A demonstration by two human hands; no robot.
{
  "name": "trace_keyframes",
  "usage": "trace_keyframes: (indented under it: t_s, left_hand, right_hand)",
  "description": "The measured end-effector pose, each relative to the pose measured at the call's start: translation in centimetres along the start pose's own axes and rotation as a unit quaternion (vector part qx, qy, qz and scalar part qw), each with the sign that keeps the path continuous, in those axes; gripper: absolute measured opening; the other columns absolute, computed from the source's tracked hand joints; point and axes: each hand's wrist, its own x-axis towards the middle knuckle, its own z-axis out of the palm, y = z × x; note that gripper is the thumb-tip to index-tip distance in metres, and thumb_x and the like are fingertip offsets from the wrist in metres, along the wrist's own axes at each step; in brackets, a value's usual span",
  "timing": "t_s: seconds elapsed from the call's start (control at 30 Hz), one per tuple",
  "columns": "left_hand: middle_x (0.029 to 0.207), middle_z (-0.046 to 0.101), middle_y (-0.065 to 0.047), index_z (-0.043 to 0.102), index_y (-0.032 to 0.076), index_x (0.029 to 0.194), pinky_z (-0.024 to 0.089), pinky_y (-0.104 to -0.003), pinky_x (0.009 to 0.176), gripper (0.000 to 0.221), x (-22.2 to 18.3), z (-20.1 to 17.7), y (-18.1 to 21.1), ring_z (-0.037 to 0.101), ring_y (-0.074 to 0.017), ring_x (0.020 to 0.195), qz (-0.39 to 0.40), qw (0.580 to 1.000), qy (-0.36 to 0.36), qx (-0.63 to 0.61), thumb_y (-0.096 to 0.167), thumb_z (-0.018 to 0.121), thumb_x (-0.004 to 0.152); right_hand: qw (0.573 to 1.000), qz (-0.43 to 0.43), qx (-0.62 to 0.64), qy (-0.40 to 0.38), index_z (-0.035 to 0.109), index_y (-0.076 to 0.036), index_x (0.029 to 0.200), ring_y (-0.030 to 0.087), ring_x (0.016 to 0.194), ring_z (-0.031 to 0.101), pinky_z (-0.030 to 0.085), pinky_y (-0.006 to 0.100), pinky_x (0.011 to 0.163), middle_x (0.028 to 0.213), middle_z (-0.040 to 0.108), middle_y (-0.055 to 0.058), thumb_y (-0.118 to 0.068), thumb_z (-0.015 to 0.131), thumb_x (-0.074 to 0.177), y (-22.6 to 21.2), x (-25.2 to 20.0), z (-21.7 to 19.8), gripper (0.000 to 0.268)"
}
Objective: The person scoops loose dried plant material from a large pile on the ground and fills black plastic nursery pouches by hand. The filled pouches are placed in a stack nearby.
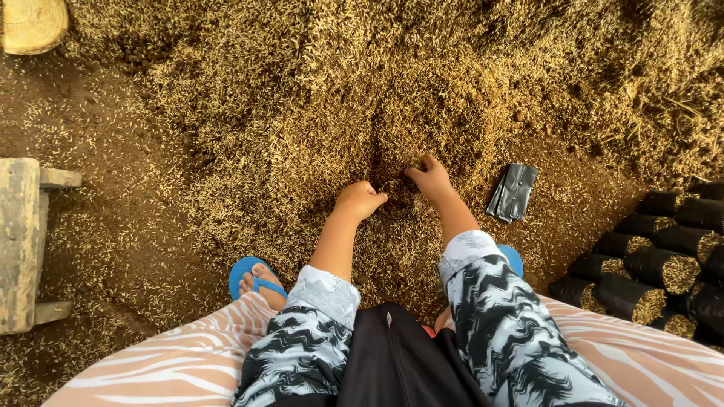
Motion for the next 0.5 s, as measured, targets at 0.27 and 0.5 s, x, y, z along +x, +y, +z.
trace_keyframes:
  t_s: [0.27, 0.5]
  left_hand:
    - [0.106, 0.076, -0.011, 0.074, 0.013, 0.113, 0.053, -0.043, 0.092, 0.035, -2.3, -1.2, 1.6, 0.072, -0.0282, 0.101, -0.001, 1.000, -0.001, 0.024, 0.039, 0.069, 0.090]
    - [0.104, 0.076, -0.010, 0.073, 0.017, 0.114, 0.056, -0.045, 0.088, 0.030, -3.8, -1.3, 2.1, 0.073, -0.0289, 0.097, -0.010, 0.998, 0.010, 0.058, 0.034, 0.066, 0.091]
  right_hand:
    - [0.979, -0.008, 0.057, -0.197, 0.058, 0.004, 0.130, 0.026, 0.097, 0.074, 0.064, 0.037, 0.082, 0.115, 0.072, 0.021, -0.025, 0.072, 0.090, -4.9, -4.1, -3.7, 0.052]
    - [0.974, -0.045, -0.141, -0.170, 0.067, -0.012, 0.123, 0.020, 0.086, 0.073, 0.062, 0.036, 0.076, 0.112, 0.073, 0.006, -0.025, 0.066, 0.093, -6.8, -7.5, -3.5, 0.033]
